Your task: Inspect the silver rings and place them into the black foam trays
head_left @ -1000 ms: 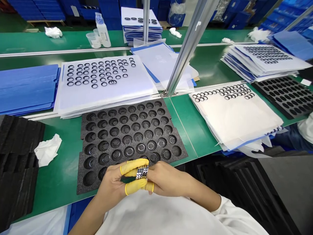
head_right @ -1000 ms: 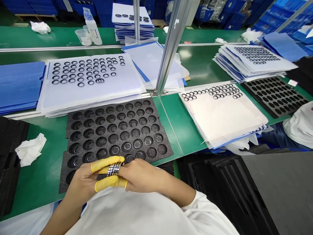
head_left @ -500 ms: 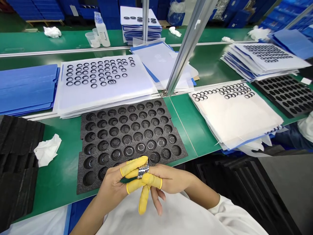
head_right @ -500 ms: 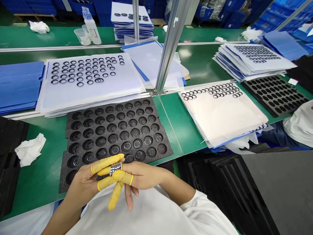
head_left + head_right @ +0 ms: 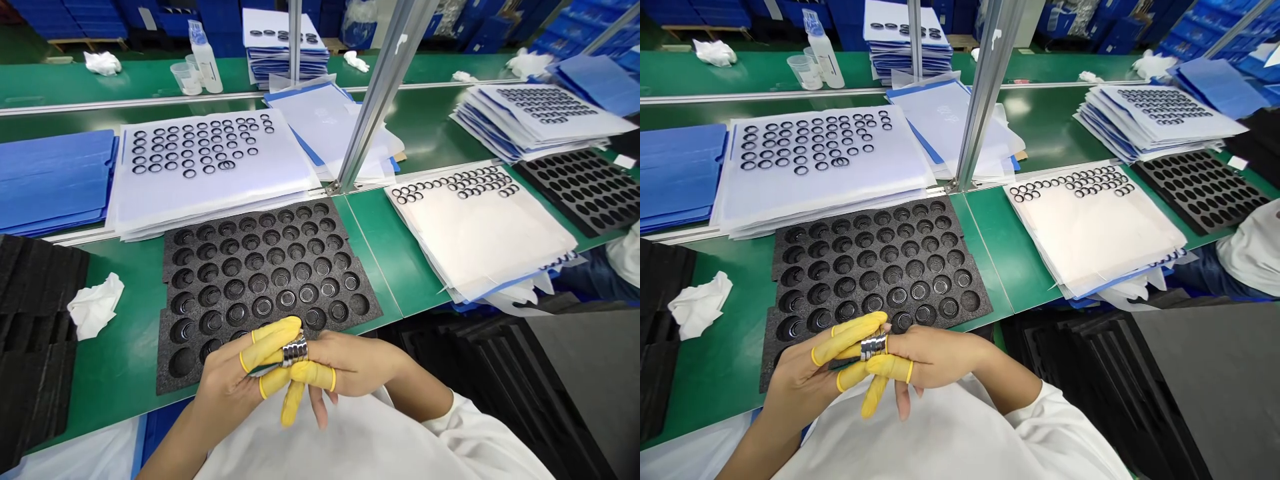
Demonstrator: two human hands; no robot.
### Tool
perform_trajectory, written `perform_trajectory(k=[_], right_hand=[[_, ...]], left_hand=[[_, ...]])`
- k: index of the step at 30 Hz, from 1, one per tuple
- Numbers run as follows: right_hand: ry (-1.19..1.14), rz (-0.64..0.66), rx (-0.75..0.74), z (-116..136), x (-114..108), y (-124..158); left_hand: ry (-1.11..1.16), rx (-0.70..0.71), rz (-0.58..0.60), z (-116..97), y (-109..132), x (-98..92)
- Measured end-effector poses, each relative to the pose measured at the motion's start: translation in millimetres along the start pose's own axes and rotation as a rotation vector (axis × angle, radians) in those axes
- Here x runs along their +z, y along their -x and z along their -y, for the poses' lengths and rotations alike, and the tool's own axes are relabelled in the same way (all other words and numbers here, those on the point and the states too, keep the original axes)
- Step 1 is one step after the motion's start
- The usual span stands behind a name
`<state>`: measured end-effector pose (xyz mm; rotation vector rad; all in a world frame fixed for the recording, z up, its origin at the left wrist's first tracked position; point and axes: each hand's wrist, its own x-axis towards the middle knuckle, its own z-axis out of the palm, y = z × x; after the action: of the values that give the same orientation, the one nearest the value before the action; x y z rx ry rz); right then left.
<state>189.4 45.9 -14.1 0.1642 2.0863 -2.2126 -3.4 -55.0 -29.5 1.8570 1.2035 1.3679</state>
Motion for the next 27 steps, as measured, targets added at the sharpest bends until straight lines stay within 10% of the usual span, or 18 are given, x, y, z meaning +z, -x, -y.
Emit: perform_trajectory(k=[13,27], right_hand=[[-0.457,-0.427,-0.001,8,20,-6],[-0.112,-0.718,-0.151,4,27,3]], left_hand=[[-0.125,-0.005,-0.194,-2,0,0.4],[-0.18,0.043,-0.2,-2,-6,9.1]])
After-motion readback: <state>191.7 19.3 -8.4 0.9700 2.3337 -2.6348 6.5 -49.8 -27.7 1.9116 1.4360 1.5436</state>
